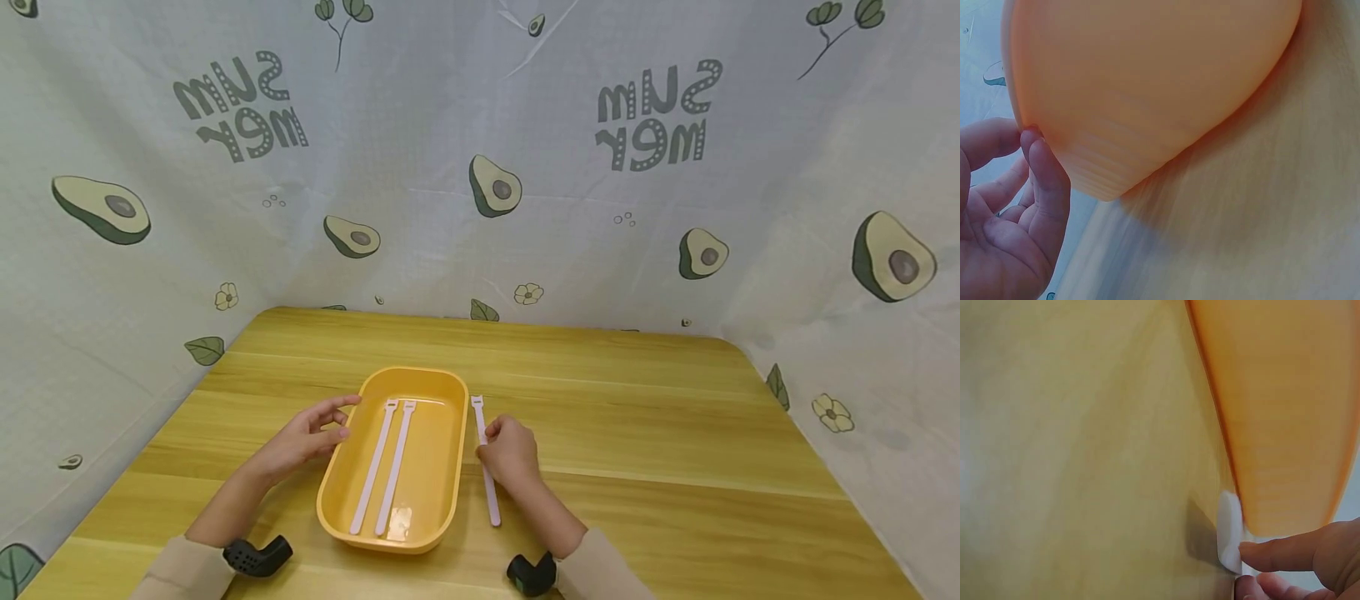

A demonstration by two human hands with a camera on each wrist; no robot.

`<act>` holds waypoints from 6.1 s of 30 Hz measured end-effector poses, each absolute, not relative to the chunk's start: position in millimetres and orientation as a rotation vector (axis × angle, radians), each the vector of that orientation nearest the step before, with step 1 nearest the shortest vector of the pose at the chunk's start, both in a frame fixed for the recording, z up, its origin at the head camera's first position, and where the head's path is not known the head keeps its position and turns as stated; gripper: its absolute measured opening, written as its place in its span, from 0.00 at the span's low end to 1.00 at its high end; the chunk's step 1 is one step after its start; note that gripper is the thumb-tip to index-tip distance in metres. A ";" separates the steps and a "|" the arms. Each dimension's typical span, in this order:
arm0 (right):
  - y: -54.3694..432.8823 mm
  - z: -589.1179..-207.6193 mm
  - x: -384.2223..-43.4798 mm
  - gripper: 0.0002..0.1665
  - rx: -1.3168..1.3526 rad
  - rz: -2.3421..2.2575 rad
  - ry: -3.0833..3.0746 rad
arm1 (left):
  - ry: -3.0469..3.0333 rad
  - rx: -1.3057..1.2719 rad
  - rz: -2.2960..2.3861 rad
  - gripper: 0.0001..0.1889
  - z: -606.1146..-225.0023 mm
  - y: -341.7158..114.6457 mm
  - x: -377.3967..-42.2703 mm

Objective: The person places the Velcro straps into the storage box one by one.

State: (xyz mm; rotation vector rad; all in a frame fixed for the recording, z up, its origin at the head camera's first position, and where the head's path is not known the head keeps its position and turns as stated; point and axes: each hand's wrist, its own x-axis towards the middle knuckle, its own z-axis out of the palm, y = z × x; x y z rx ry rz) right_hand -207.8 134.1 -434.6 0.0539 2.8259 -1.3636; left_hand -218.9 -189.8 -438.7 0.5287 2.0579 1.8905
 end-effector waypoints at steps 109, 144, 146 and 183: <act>71.2 -384.7 -195.4 0.09 0.029 -2.110 2.039 | 2.081 0.524 1.882 0.28 -438.6 -189.1 -219.5; 40.0 -411.9 -212.6 0.05 0.040 -1.964 2.215 | 2.062 0.509 1.896 0.29 -438.6 -189.0 -220.6; 39.3 -413.6 -213.2 0.04 0.060 -1.924 2.268 | 2.063 0.511 1.895 0.30 -438.8 -188.7 -220.6; 35.7 -423.6 -209.0 0.25 -0.014 -1.091 2.829 | 2.069 0.563 1.894 0.29 -440.1 -186.9 -219.3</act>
